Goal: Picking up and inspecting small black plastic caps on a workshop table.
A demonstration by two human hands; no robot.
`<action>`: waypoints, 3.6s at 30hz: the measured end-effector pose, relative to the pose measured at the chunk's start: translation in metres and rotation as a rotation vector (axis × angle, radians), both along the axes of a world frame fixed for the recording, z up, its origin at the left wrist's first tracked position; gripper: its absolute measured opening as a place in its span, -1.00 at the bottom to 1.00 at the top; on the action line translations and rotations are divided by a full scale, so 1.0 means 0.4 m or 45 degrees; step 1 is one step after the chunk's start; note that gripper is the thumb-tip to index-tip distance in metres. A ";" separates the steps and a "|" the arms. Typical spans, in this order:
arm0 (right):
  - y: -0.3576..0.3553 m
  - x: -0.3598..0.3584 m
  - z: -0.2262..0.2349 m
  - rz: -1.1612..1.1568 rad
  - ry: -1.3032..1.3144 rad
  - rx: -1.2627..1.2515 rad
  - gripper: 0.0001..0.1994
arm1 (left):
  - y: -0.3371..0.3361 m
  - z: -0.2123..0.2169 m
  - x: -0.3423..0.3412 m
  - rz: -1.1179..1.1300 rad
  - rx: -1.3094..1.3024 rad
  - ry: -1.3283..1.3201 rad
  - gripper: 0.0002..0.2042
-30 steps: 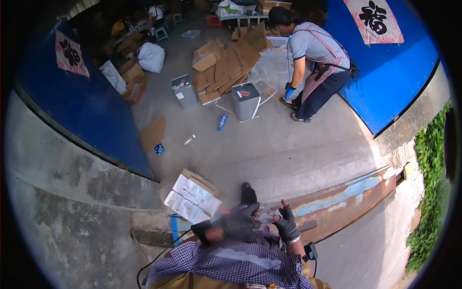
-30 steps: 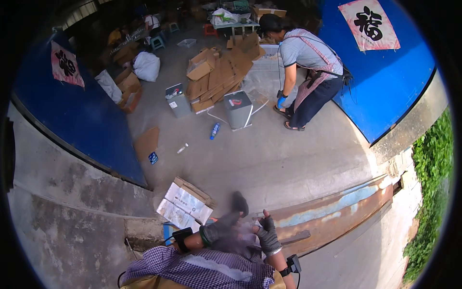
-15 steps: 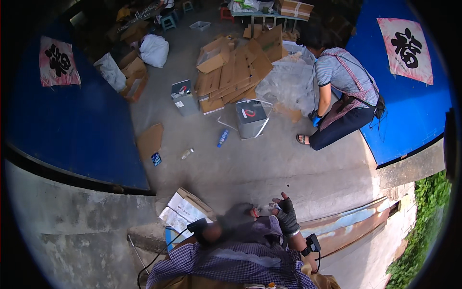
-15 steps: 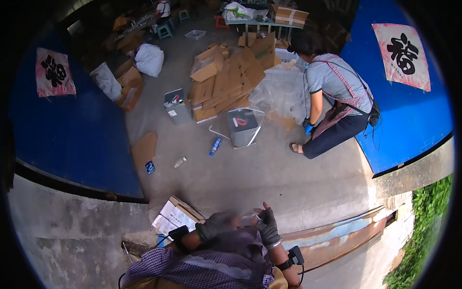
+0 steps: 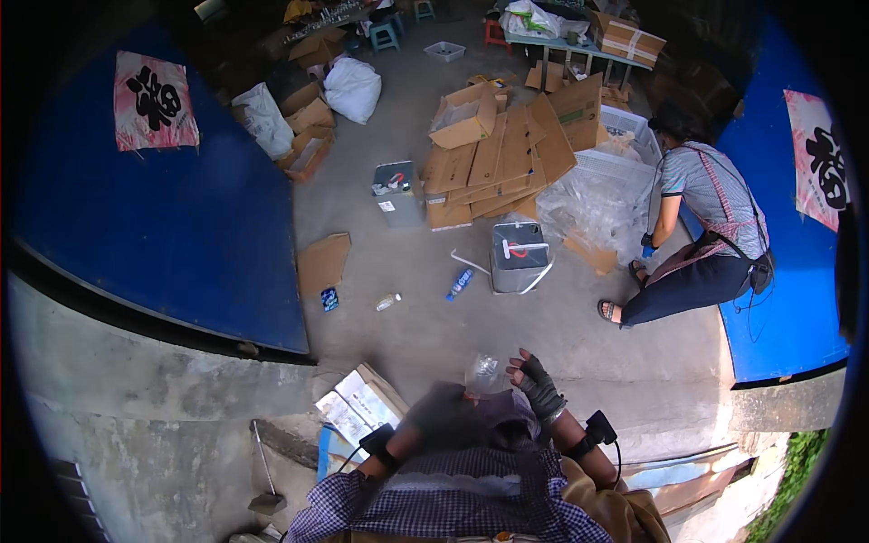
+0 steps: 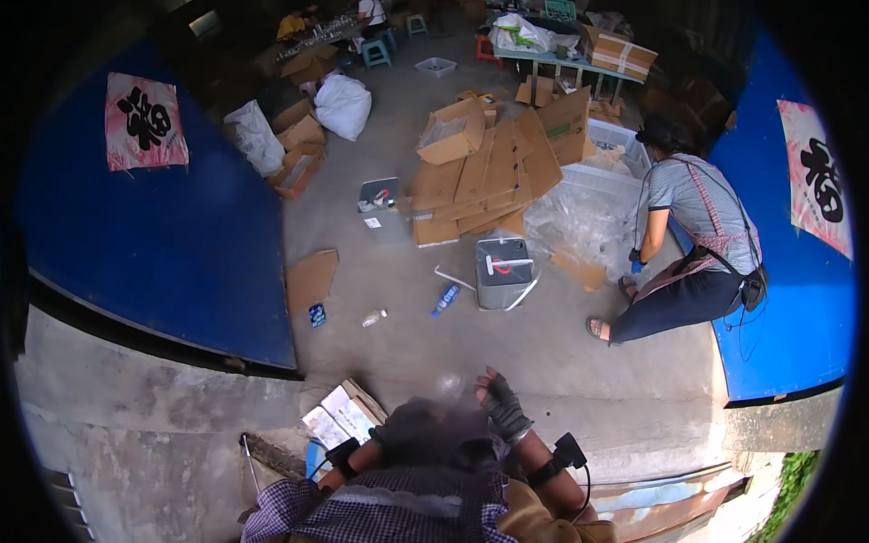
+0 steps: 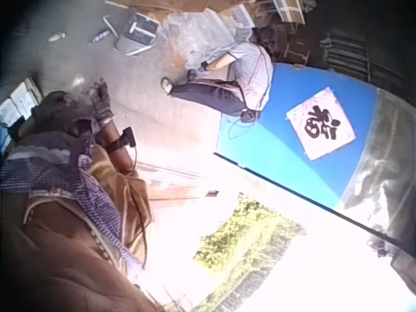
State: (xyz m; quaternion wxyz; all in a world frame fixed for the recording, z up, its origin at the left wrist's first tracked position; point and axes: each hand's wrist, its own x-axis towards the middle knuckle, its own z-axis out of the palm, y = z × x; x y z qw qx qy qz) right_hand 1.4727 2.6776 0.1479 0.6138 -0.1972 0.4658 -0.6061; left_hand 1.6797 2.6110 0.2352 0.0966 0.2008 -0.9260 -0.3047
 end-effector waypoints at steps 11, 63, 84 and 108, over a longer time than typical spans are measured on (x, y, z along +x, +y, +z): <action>-0.507 0.019 -0.404 1.222 1.504 -0.234 -0.76 | -0.429 -0.514 0.337 0.984 1.131 0.600 -0.67; -2.407 0.793 -0.618 0.360 0.947 0.932 -0.60 | -3.142 -0.792 0.495 0.627 1.871 -0.369 -0.78; -2.202 1.141 -0.688 0.138 0.657 0.782 -0.62 | -2.995 -0.784 0.676 0.245 1.540 -0.717 -0.75; -1.984 1.285 -0.661 0.015 0.249 0.910 -0.67 | -2.870 -0.842 0.554 0.519 1.400 -0.788 -0.70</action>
